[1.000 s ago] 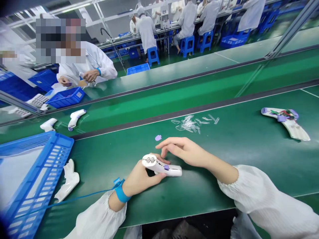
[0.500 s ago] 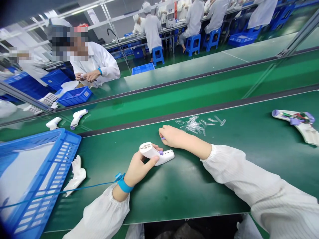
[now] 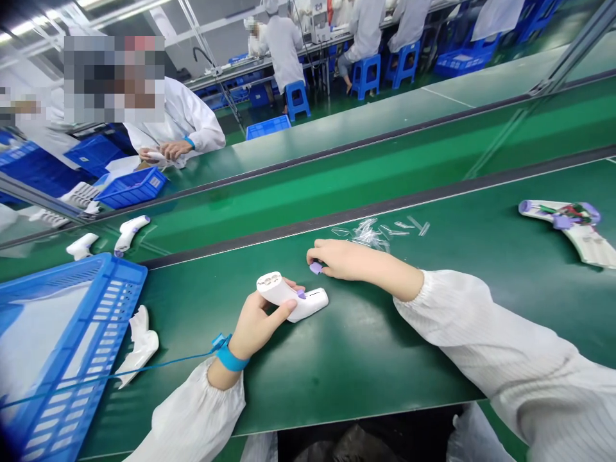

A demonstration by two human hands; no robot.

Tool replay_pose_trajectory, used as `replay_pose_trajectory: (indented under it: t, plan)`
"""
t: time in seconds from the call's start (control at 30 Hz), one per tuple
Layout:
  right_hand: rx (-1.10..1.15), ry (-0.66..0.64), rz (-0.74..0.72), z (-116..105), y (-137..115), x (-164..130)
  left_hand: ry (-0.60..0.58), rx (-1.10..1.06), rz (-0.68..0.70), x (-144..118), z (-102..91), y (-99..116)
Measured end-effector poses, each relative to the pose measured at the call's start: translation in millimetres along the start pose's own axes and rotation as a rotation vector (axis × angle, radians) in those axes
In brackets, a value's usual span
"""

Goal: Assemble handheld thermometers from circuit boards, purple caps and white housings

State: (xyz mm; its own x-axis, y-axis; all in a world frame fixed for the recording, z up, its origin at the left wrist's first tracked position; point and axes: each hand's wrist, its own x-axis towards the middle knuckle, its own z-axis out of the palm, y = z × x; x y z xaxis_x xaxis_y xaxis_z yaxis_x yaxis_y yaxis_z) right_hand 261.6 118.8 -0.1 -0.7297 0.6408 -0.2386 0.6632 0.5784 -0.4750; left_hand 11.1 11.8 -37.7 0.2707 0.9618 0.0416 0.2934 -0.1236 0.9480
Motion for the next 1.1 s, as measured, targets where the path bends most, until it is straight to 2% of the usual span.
replay_pose_trajectory:
  t: [0.13, 0.27, 0.33, 0.47, 0.6, 0.73, 0.83, 0.9, 1.0, 1.1]
  plan:
    - [0.010, 0.001, 0.020, 2, -1, 5, -0.001, 0.010, -0.015, -1, -0.6, -2]
    - [-0.003, 0.035, -0.071, -7, -7, 3, 0.004, 0.007, -0.015, -1, -1.0, -1]
    - [0.037, 0.107, -0.097, -16, -15, -1, 0.006, 0.014, -0.004, 0, -1.3, 1]
    - [0.322, 0.248, -0.118, -31, -40, -14, 0.020, 0.051, 0.042, 0, -1.8, 4]
    - [0.480, 0.321, -0.208, -30, -62, -26, 0.016, 0.096, 0.107, -1, -1.4, 3]
    - [0.511, 0.422, -0.168, -28, -75, -33, 0.024, 0.129, 0.170, -3, -0.5, 3]
    - [0.571, 0.367, -0.120, -30, -77, -35, 0.032, 0.146, 0.178, -4, -0.3, 4]
    - [0.549, 0.317, -0.153, -29, -77, -35, 0.035, 0.154, 0.187, -4, -0.2, 4]
    - [0.467, 0.334, -0.230, -25, -77, -33, 0.039, 0.147, 0.220, -3, -0.4, 5]
    - [0.448, 0.346, -0.247, -20, -77, -32, 0.023, 0.135, 0.231, -2, -1.1, 6]
